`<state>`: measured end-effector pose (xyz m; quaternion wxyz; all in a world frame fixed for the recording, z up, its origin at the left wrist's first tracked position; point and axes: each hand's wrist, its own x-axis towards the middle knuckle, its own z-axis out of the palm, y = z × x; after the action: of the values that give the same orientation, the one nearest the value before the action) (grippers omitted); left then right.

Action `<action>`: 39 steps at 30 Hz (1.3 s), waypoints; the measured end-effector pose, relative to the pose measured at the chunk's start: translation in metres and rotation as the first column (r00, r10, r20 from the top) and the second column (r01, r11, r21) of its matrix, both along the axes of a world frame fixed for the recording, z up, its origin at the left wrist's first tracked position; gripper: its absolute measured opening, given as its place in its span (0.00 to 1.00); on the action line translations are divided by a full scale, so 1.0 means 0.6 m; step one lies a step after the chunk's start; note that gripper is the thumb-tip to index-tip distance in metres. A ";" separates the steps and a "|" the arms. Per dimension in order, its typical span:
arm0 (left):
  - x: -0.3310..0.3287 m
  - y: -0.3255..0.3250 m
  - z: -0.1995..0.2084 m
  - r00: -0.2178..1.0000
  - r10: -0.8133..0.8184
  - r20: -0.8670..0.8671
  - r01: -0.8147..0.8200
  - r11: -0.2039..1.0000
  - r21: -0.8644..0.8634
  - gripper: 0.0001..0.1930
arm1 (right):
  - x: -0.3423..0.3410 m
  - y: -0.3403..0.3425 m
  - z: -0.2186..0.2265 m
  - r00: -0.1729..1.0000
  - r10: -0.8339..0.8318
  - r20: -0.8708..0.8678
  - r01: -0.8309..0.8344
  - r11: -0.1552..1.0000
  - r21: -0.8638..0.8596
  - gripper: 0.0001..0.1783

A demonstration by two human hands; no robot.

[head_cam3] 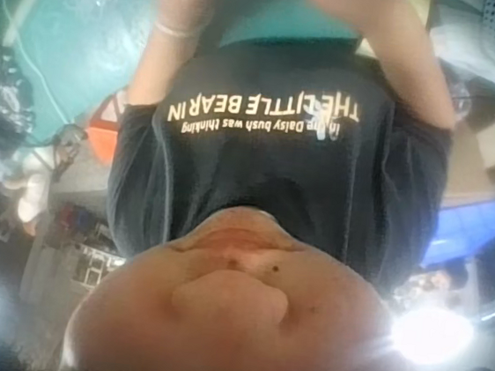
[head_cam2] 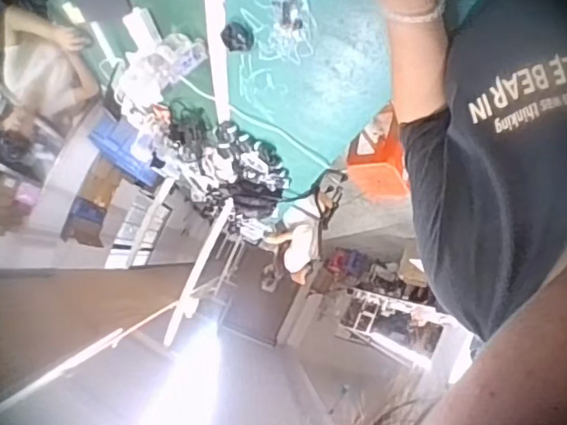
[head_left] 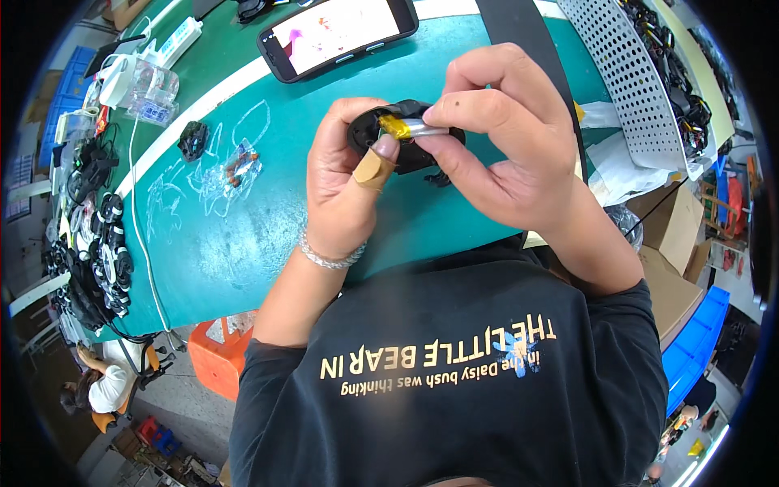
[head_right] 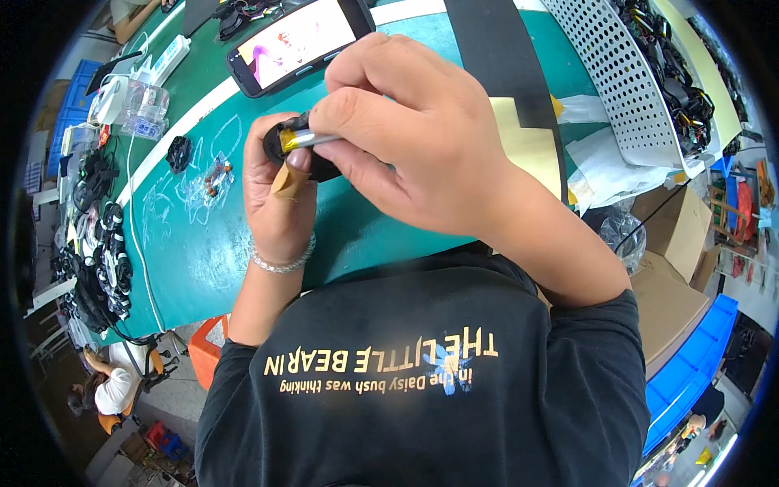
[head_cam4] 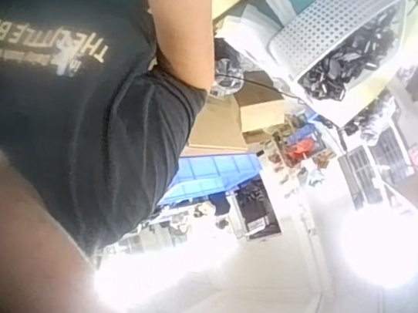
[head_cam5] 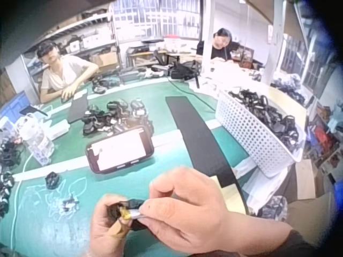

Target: The person assembles small electronic devices at a workbench. They open device casings, insert batteries, connect wires, and secure components with tape. The person handles multiple units one at a time, placing finished items into a white basket.

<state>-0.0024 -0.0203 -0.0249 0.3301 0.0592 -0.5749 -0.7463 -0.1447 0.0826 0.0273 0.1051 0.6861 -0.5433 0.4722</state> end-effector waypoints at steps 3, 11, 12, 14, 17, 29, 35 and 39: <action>-0.005 0.017 0.023 0.992 0.022 0.124 -0.021 1.000 -0.004 0.14 | -0.008 -0.002 -0.016 1.000 -0.007 -0.003 0.007 0.998 -0.065 0.11; -0.017 0.012 0.000 0.922 0.229 0.313 -0.037 0.855 -0.517 0.12 | -0.008 0.007 -0.047 0.987 -0.056 0.149 0.043 0.995 0.088 0.09; -0.021 0.009 0.002 0.946 0.215 0.244 -0.046 0.830 -0.556 0.11 | -0.008 0.007 -0.052 0.981 -0.032 0.193 0.012 0.995 0.103 0.07; -0.031 0.006 0.004 0.978 0.179 0.103 -0.076 0.777 -0.625 0.08 | -0.011 0.012 -0.058 0.962 0.013 0.274 -0.047 0.992 0.120 0.06; -0.017 0.006 -0.010 0.963 0.077 0.257 0.016 0.939 -0.343 0.06 | -0.006 0.018 -0.060 0.911 0.032 0.411 -0.119 0.975 0.187 0.10; -0.034 0.016 -0.014 0.962 -0.198 0.189 0.147 0.956 0.256 0.08 | -0.183 0.198 -0.083 0.832 -0.383 -0.402 0.554 0.628 0.547 0.19; -0.034 -0.006 -0.029 0.953 -0.302 0.031 0.241 0.814 0.529 0.07 | -0.184 0.175 -0.093 0.767 -0.229 -0.600 0.557 0.703 0.443 0.10; -0.033 -0.006 -0.025 0.953 -0.299 0.056 0.210 0.779 0.591 0.10 | -0.186 0.174 -0.096 0.737 -0.175 -0.653 0.549 0.719 0.426 0.09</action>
<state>-0.0224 -0.0239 -0.0401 0.1492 0.1330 -0.3460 -0.9167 -0.2562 0.1871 -0.0304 0.1372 0.6642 -0.7346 0.0179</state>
